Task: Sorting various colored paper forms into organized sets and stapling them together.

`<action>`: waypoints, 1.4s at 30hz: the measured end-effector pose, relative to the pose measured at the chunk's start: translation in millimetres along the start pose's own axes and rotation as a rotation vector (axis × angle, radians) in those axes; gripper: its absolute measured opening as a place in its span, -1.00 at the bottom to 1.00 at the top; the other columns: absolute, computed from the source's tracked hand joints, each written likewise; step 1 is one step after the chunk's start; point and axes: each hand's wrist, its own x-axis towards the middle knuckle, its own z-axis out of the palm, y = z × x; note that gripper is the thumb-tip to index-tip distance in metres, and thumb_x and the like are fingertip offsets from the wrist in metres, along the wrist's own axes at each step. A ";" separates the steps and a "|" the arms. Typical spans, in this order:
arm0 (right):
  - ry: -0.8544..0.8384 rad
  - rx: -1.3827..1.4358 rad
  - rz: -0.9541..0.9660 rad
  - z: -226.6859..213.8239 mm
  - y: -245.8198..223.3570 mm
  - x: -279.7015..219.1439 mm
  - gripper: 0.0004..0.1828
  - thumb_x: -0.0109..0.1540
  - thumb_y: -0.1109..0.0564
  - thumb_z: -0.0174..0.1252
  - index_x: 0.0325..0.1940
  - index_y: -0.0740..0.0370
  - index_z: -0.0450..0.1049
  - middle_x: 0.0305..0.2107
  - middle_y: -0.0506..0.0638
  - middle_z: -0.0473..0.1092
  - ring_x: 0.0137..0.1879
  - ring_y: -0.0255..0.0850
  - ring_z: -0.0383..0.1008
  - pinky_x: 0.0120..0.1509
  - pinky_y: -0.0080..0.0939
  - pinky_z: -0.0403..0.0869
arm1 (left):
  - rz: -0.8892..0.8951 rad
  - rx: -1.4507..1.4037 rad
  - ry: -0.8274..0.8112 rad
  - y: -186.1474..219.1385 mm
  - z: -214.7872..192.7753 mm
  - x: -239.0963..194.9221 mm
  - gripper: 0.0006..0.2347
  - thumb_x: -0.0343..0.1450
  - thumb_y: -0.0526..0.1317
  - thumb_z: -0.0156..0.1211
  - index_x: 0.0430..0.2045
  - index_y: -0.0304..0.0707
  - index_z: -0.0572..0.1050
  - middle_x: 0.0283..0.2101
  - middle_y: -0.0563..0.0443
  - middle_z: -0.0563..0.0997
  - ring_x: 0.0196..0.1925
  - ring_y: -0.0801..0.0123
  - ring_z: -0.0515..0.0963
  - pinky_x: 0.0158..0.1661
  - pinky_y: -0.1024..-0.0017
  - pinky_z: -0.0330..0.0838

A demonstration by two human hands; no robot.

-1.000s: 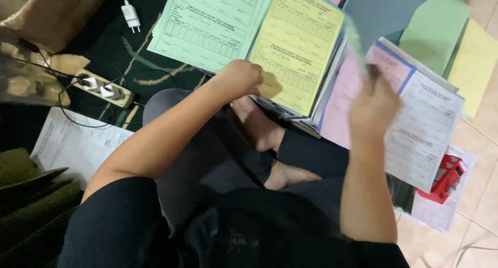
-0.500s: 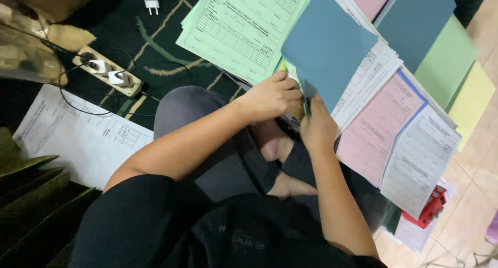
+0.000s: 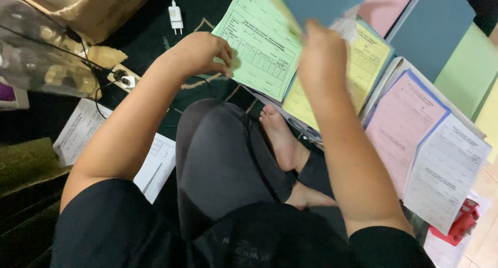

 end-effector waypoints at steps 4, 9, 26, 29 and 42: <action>-0.381 0.006 0.146 90.2 -17.5 -11.4 -0.88 0.13 0.39 0.06 -0.32 0.33 0.49 -0.44 0.27 0.53 -0.36 0.28 0.52 -0.20 0.22 0.47 | -0.045 0.018 -0.055 2.6 -3.6 -0.9 -0.68 0.16 -0.01 0.53 -0.41 -0.25 0.72 -0.09 0.16 0.71 -0.19 0.12 0.62 -0.09 0.27 0.42; -0.431 0.015 0.158 99.8 -30.8 -29.7 -0.87 0.12 0.41 0.03 -0.31 0.33 0.44 -0.47 0.28 0.51 -0.35 0.28 0.53 -0.16 0.21 0.47 | 0.001 0.053 0.011 8.0 -7.1 -9.4 -0.77 0.22 -0.10 0.48 -0.40 -0.23 0.73 -0.11 0.14 0.72 -0.16 0.12 0.64 -0.09 0.26 0.44; -0.368 0.064 0.093 104.1 -33.3 -40.6 -0.88 0.11 0.43 0.07 -0.31 0.38 0.45 -0.46 0.28 0.50 -0.41 0.25 0.53 -0.21 0.17 0.48 | -0.092 0.031 -0.043 10.7 -16.5 -10.0 -0.81 0.21 -0.16 0.50 -0.36 -0.12 0.75 -0.26 0.10 0.74 -0.27 0.09 0.65 -0.15 0.22 0.46; -0.290 0.091 0.066 109.0 -37.8 -50.0 -0.89 0.23 0.29 0.07 -0.21 0.42 0.42 -0.27 0.30 0.48 -0.31 0.29 0.52 -0.18 0.17 0.49 | -0.046 0.073 -0.004 19.6 -16.3 -16.3 -0.89 0.28 -0.27 0.37 -0.39 -0.18 0.72 -0.32 0.05 0.72 -0.35 0.04 0.63 -0.25 0.21 0.47; -0.048 0.300 0.379 47.6 34.7 -50.3 -0.74 0.33 0.03 0.12 -0.03 0.24 0.52 -0.42 0.30 0.52 -0.18 0.36 0.59 -0.18 0.28 0.55 | -0.120 0.283 0.916 109.6 -2.5 33.4 -0.42 0.37 -0.29 0.58 0.27 -0.15 0.38 0.33 0.00 0.44 0.40 0.07 0.30 0.28 0.09 0.03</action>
